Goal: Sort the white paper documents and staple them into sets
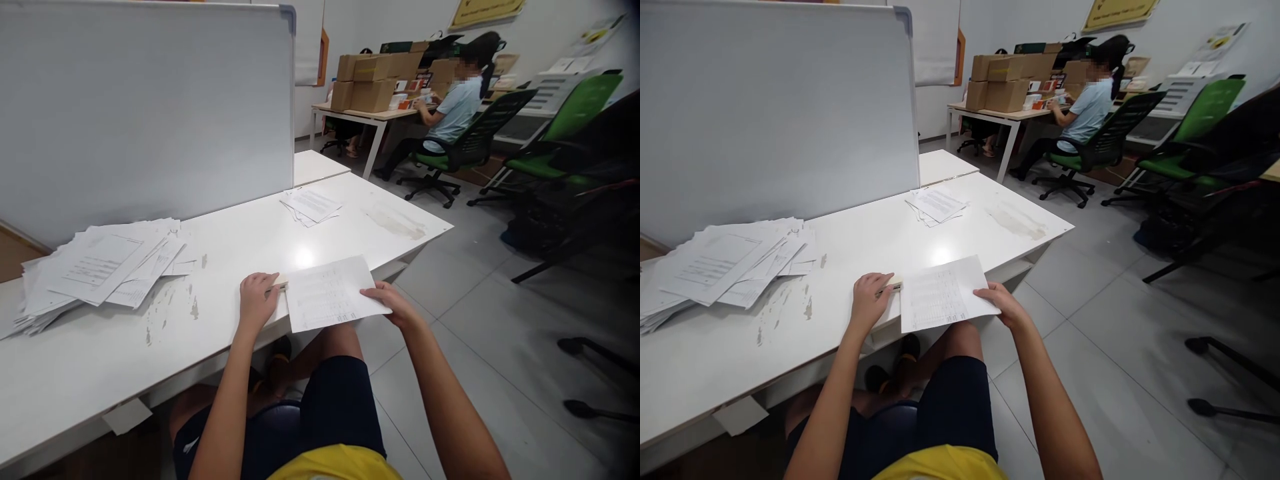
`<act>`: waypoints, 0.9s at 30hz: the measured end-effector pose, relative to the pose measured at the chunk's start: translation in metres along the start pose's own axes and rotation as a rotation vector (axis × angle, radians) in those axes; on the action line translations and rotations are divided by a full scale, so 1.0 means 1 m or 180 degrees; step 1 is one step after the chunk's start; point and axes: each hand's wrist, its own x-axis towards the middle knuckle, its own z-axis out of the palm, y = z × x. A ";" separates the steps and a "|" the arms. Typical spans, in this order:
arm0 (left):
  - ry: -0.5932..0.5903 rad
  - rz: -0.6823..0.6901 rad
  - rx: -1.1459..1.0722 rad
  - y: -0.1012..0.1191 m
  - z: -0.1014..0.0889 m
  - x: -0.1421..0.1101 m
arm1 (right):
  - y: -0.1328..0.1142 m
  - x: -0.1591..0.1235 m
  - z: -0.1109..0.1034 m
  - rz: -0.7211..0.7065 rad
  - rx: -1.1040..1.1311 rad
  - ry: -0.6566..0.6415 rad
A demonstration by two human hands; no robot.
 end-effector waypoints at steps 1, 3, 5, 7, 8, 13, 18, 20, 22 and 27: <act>-0.0001 0.0002 -0.0028 0.000 0.001 0.001 | -0.005 0.004 -0.003 0.0048 -0.0047 -0.0069; -0.0013 0.0014 -0.0065 -0.001 0.002 0.002 | -0.010 0.010 -0.007 0.0123 -0.0107 -0.0220; -0.0027 0.0031 -0.0082 -0.001 0.003 0.003 | -0.013 0.014 -0.010 0.0158 -0.0149 -0.0335; -0.0045 0.0062 -0.0061 -0.001 0.003 0.004 | -0.012 0.016 -0.011 0.0186 -0.0184 -0.0370; -0.0056 0.0097 -0.0024 -0.002 0.004 0.004 | -0.012 0.016 -0.011 0.0191 -0.0186 -0.0362; -0.0071 0.0517 0.0335 -0.005 0.006 0.006 | -0.009 0.014 -0.005 0.0072 -0.0069 -0.0285; 0.0009 0.0814 0.0449 -0.010 0.008 0.009 | -0.008 0.010 0.001 -0.0044 0.0058 -0.0289; 0.0084 0.0837 0.0399 -0.011 0.007 0.010 | -0.006 0.003 0.000 -0.0106 -0.0003 -0.0283; 0.0135 0.0796 0.0326 -0.011 0.006 0.010 | -0.002 -0.007 -0.004 -0.0184 -0.0145 -0.0216; 0.0138 0.0614 0.0160 -0.011 0.007 0.011 | -0.001 -0.037 -0.001 -0.1069 0.0522 0.1368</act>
